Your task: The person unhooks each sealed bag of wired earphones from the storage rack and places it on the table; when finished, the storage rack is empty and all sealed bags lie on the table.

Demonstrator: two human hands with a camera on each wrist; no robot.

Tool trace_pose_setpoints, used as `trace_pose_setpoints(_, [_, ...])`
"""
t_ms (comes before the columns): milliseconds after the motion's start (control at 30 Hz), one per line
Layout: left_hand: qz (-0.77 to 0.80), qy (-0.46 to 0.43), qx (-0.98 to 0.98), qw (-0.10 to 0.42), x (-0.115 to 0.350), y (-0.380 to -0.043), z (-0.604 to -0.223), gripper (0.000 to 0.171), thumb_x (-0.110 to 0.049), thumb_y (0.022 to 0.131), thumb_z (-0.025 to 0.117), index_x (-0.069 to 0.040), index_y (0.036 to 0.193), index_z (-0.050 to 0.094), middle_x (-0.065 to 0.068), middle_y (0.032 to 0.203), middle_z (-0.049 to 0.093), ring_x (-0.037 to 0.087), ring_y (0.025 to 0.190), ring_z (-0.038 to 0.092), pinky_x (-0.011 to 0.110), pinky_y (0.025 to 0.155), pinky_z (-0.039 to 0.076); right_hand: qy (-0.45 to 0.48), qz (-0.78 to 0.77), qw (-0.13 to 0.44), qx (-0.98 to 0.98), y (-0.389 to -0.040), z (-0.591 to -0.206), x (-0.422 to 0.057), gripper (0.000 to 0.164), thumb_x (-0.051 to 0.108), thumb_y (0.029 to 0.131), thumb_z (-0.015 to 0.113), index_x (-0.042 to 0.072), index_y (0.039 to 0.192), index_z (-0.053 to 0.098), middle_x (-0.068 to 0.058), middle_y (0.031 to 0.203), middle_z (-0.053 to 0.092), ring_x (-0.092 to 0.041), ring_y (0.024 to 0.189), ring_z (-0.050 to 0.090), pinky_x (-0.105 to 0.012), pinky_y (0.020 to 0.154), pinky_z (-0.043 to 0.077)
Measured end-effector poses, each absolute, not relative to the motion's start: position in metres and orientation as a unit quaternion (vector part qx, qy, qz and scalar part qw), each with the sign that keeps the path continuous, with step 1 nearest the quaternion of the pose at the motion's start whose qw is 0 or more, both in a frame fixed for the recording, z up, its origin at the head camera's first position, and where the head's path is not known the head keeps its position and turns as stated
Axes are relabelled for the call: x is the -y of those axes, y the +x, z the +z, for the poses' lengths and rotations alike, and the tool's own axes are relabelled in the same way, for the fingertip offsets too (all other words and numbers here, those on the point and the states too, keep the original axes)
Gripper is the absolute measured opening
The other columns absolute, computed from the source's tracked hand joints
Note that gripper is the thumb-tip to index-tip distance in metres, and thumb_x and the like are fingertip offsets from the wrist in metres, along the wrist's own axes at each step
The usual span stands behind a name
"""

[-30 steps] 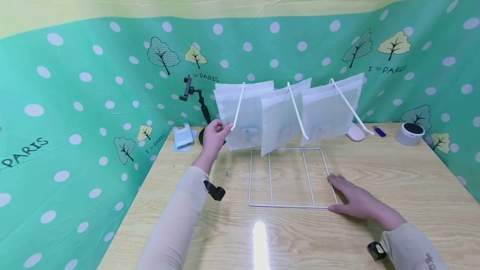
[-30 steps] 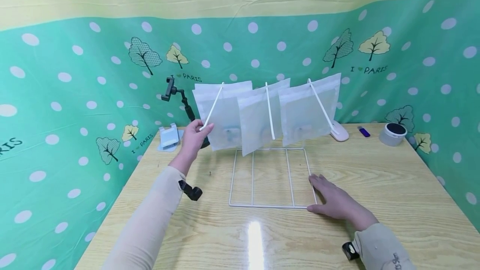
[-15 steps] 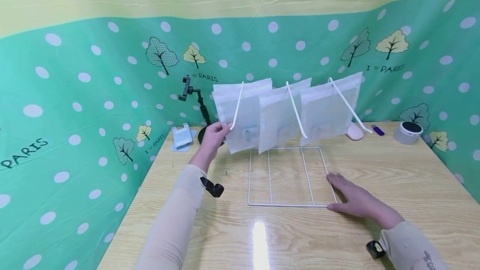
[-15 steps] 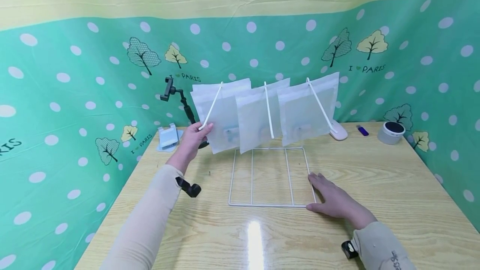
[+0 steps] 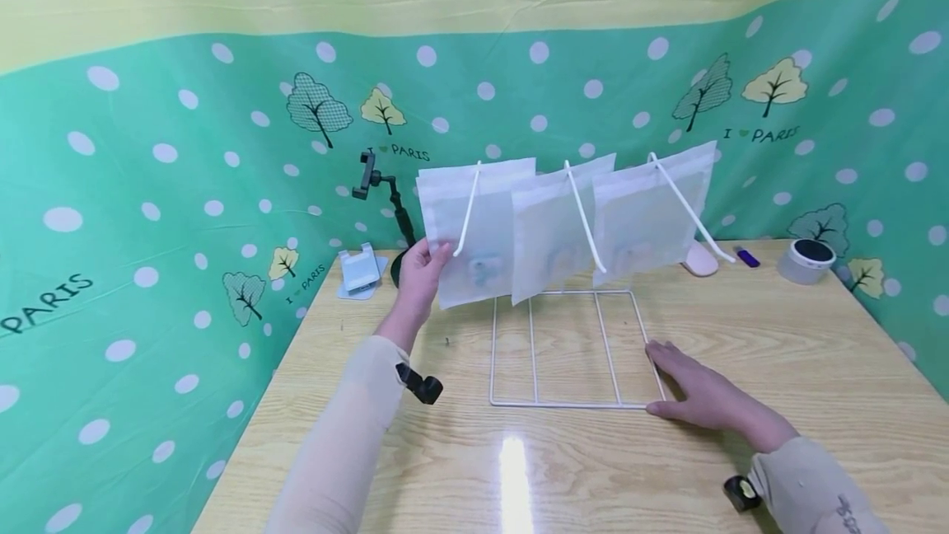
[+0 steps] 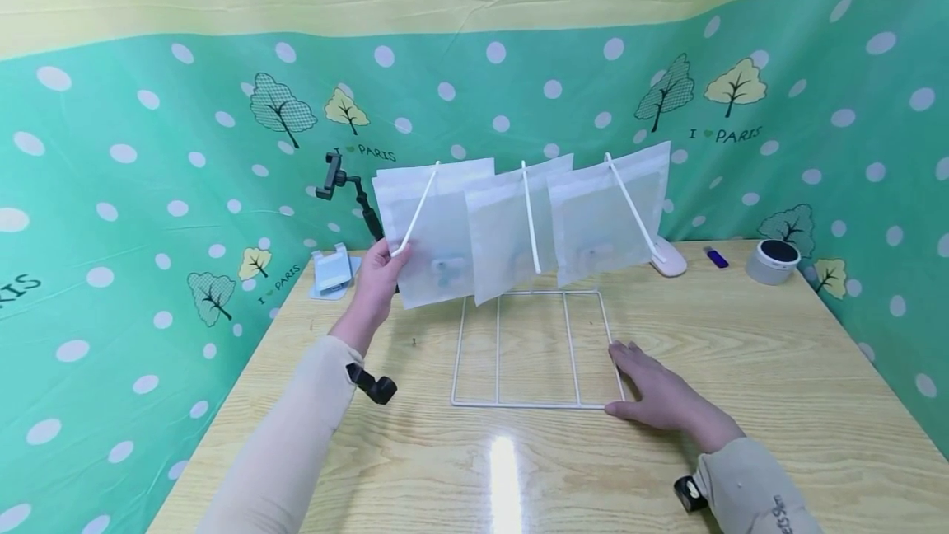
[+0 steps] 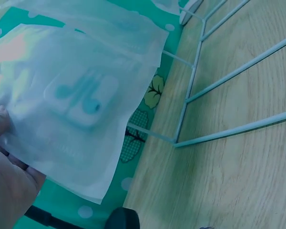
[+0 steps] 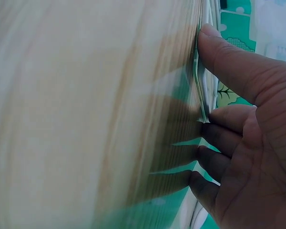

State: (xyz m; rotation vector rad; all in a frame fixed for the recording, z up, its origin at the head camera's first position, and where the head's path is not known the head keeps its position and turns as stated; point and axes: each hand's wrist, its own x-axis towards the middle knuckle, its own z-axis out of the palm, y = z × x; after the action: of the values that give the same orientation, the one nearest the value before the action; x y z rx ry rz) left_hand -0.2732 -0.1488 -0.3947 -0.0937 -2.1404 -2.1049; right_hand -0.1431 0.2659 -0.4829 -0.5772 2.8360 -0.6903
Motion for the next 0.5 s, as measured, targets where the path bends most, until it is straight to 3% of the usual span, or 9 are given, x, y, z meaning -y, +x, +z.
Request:
trace_pose_setpoints(267, [-0.707, -0.033, 0.697, 0.115, 0.149, -0.259, -0.398, 0.025, -0.017, 0.097, 0.06, 0.0, 0.116, 0.063, 0.014, 0.117, 0.066, 0.025, 0.103, 0.064, 0.041, 0.091, 0.052, -0.196, -0.234, 0.082, -0.949, -0.144, -0.483, -0.266, 0.094, 0.049, 0.082, 0.073, -0.008, 0.146, 0.034, -0.03, 0.151, 0.031, -0.052, 0.136, 0.026, -0.065, 0.106, 0.026])
trace_pose_setpoints(500, [-0.7, -0.041, 0.703, 0.119, 0.154, -0.243, -0.399, 0.028, -0.016, 0.098, 0.059, 0.0, 0.12, 0.063, 0.015, 0.122, 0.064, 0.028, 0.108, 0.063, 0.045, 0.092, 0.051, -0.191, -0.238, 0.088, -0.948, -0.143, -0.484, -0.267, 0.096, 0.05, 0.082, 0.073, -0.007, 0.147, 0.033, -0.029, 0.152, 0.029, -0.052, 0.137, 0.025, -0.065, 0.106, 0.025])
